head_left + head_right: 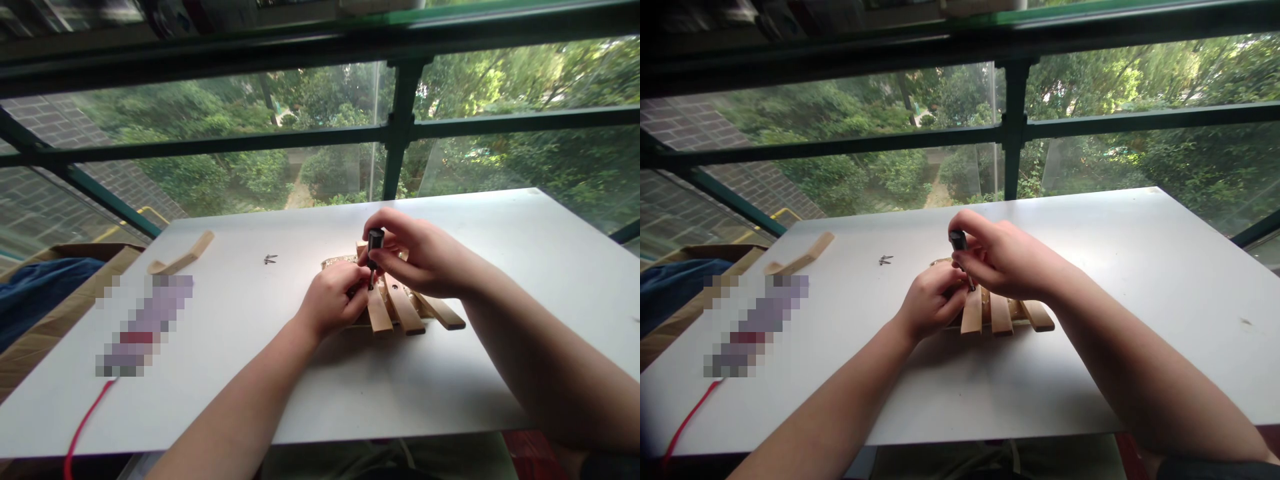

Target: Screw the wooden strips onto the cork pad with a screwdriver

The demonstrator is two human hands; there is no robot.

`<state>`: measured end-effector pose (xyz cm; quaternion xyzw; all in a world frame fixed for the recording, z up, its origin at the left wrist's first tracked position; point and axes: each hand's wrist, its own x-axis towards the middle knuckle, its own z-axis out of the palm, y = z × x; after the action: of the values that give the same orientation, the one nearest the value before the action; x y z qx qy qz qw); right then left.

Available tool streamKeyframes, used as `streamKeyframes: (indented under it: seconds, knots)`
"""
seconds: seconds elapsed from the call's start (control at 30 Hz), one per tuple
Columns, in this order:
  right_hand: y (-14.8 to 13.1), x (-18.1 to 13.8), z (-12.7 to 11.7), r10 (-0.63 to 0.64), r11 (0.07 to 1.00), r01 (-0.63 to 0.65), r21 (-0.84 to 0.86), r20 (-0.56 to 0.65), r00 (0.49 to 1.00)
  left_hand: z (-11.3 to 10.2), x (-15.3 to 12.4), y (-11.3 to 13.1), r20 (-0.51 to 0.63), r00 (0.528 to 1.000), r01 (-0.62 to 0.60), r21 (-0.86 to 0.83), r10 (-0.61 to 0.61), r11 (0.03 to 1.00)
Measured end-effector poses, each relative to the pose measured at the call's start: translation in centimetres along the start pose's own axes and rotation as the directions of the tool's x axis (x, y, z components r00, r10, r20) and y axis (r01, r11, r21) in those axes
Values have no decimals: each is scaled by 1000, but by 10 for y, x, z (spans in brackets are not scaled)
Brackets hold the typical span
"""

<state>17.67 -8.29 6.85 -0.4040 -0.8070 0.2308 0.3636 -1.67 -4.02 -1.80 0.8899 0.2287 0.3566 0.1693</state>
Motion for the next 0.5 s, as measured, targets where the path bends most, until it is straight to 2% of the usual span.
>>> streamKeyframes:
  seconds: [0.13,0.5]
  knots:
    - [0,0,-1,-6,1000,6,-25,-16,1000,0,1,1,1,1000,1,2,-1,1000]
    - [1,1,-3,-60,974,41,-222,-82,995,1,1,0,11,1000,7,35,-7,999]
